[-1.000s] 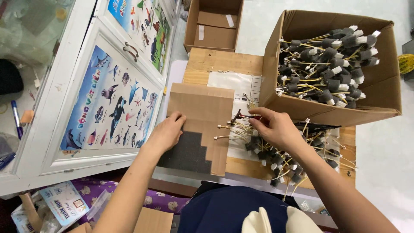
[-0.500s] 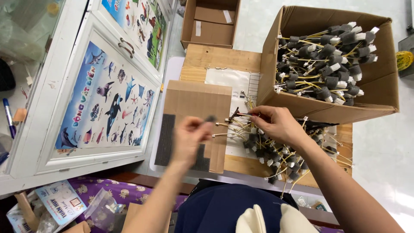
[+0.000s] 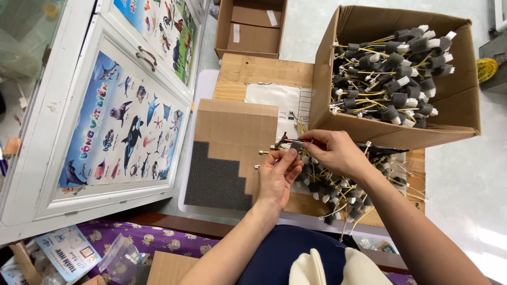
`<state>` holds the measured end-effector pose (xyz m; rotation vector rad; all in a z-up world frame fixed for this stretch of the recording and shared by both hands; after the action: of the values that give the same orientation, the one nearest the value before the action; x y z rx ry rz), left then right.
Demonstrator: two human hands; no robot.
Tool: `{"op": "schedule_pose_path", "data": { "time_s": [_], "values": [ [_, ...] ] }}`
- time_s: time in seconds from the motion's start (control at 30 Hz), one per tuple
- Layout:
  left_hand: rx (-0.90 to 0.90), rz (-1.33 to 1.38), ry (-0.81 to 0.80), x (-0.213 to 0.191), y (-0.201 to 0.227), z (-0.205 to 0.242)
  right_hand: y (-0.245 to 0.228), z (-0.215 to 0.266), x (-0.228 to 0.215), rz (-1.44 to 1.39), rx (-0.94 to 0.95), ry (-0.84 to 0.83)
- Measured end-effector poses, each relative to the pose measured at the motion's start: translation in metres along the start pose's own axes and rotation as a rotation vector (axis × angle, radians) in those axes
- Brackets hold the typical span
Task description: Inspecting and sorting small electronic cable assemblies with foam protectors.
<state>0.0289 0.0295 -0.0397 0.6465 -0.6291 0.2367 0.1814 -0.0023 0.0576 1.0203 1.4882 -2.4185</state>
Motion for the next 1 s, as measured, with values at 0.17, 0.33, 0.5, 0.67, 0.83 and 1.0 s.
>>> {"op": "schedule_pose_path", "data": {
  "time_s": [0.17,0.33,0.5,0.67,0.83,1.0],
  "values": [
    [0.026,0.018,0.054,-0.001,-0.008,-0.007,-0.002,0.002,-0.001,0.01,0.01,-0.012],
    [0.048,-0.025,0.139,0.008,-0.002,-0.005,0.005,0.001,0.0,0.019,0.037,-0.043],
    [-0.028,-0.363,0.092,-0.002,0.01,-0.002,-0.003,0.0,-0.004,0.017,-0.055,0.001],
    [-0.131,-0.317,-0.217,0.023,0.042,0.024,-0.026,0.015,-0.021,-0.058,-0.082,0.103],
    [-0.252,-0.191,-0.382,0.058,0.081,0.042,-0.042,0.031,-0.03,-0.108,-0.147,0.077],
    [-0.056,-0.49,-0.415,0.05,0.077,0.043,-0.032,0.038,-0.02,-0.126,-0.051,0.052]
  ]
}}
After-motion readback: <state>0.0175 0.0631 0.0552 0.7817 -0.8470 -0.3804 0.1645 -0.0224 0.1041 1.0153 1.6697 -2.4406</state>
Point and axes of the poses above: each hand's wrist, its own z-axis away from the middle knuckle, its own x-axis out of the palm, y = z × x, the point moved 6 cm from there along -z, towards the middle knuckle, and after that the axes turned 7 degrees about y, right-handed, at the moved point
